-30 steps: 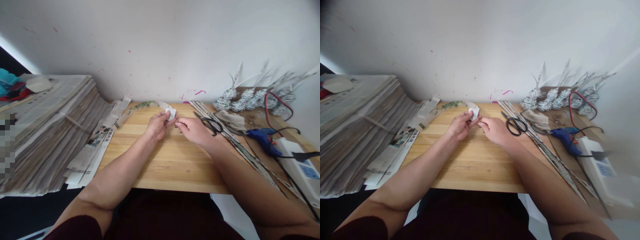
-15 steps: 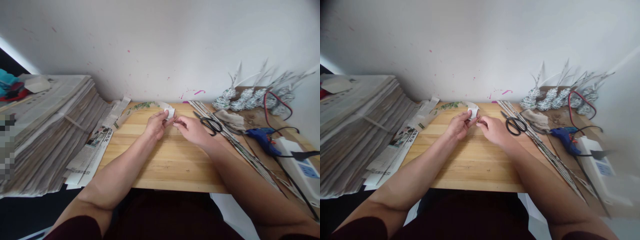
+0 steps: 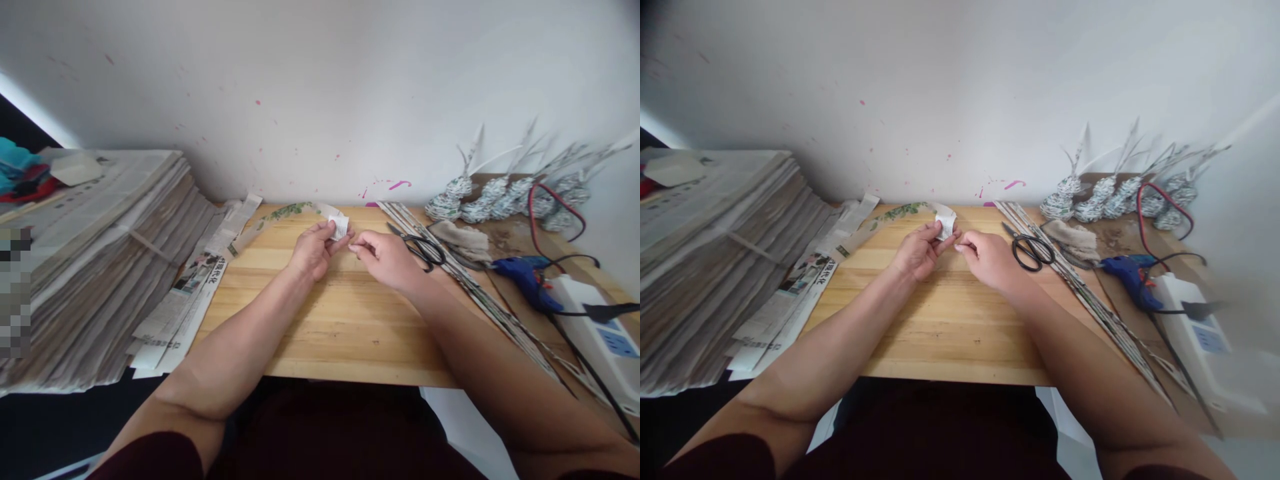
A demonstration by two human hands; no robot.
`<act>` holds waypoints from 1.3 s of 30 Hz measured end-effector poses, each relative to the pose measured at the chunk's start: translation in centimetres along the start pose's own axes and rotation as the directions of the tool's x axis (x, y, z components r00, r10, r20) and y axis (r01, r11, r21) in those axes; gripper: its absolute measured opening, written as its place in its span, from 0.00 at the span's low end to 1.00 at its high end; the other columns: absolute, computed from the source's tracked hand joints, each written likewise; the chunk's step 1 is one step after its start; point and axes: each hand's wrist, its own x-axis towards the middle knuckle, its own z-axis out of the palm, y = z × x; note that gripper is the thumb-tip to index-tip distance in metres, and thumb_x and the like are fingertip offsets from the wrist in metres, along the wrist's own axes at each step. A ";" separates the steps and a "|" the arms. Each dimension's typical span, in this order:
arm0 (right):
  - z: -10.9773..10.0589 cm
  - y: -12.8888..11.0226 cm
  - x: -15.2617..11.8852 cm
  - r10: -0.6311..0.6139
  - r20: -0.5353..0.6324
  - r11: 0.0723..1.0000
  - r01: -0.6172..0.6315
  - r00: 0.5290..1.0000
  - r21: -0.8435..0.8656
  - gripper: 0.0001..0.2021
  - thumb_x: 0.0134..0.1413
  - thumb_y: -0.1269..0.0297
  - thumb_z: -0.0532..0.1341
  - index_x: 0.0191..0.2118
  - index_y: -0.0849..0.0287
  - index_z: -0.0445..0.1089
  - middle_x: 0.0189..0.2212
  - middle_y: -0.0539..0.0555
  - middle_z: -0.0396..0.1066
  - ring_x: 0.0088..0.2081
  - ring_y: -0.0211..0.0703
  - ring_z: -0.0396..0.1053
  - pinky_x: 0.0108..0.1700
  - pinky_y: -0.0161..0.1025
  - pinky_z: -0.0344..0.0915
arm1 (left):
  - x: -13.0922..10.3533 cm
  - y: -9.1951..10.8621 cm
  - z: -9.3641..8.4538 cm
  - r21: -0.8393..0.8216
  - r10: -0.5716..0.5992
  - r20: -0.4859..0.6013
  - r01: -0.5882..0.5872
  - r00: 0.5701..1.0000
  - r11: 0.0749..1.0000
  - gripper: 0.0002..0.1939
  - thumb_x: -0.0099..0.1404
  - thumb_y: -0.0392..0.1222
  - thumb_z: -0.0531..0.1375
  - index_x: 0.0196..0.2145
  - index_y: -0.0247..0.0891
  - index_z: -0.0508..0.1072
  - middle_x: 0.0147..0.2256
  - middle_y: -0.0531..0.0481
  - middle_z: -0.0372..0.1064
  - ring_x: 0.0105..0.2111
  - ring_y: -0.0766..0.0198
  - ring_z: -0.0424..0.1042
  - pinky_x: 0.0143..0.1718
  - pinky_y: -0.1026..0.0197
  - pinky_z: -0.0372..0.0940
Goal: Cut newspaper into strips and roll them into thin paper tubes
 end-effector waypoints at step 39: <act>-0.1 0.1 0.0 0.022 0.086 0.999 -0.019 0.996 -0.030 0.13 0.64 0.65 0.55 0.28 0.57 0.69 0.23 0.50 0.71 0.25 0.40 0.65 0.32 0.37 0.54 | -0.3 0.3 0.2 -0.006 -0.027 -0.048 0.027 0.998 1.000 0.04 0.67 0.29 0.60 0.32 0.29 0.72 0.33 0.43 0.77 0.41 0.60 0.80 0.51 0.60 0.73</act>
